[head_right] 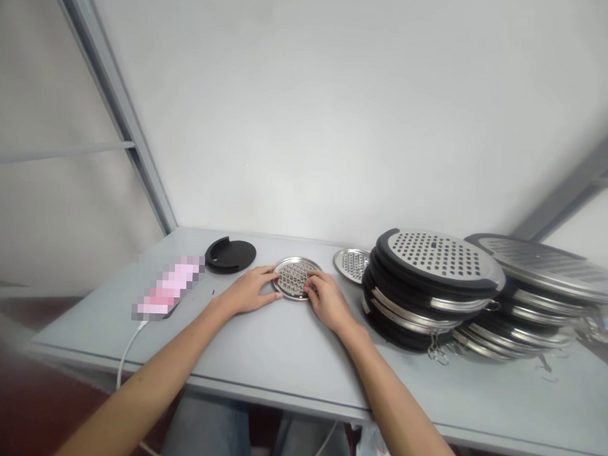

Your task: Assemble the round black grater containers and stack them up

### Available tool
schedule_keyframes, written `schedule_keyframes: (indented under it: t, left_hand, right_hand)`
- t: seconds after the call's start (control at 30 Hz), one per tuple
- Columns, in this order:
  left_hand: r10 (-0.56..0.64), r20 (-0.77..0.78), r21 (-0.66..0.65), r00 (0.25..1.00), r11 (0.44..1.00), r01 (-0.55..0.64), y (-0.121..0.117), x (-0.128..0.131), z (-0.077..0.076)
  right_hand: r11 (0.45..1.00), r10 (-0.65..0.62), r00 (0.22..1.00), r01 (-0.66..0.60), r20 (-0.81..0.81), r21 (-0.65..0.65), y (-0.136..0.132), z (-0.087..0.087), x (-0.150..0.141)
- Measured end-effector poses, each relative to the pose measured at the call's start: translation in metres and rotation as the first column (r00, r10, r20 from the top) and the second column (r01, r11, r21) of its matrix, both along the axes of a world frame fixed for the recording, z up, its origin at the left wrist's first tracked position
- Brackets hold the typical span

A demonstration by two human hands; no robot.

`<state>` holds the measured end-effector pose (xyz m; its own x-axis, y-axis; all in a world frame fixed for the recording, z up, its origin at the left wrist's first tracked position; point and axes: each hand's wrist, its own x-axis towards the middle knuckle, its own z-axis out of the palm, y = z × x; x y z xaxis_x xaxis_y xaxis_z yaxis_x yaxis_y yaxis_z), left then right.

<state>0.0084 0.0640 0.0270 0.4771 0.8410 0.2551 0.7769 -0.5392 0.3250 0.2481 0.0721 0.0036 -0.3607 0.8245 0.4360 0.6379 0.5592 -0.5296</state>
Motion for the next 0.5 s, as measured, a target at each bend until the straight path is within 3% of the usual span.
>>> schedule_keyframes:
  t: [0.33,0.5]
  left_hand:
    - [0.008,-0.006,-0.009,1.0,1.0,-0.008,-0.0049,0.0014,0.0057]
    - [0.011,-0.033,-0.001,0.999,1.0,-0.011,-0.0039,0.0019,0.0033]
  right_hand:
    - [0.995,-0.097,0.995,0.097,-0.019,0.001,0.0014,-0.0051,-0.0024]
    - [0.989,-0.138,0.99,0.135,-0.04,-0.059,0.0007,-0.0013,-0.0065]
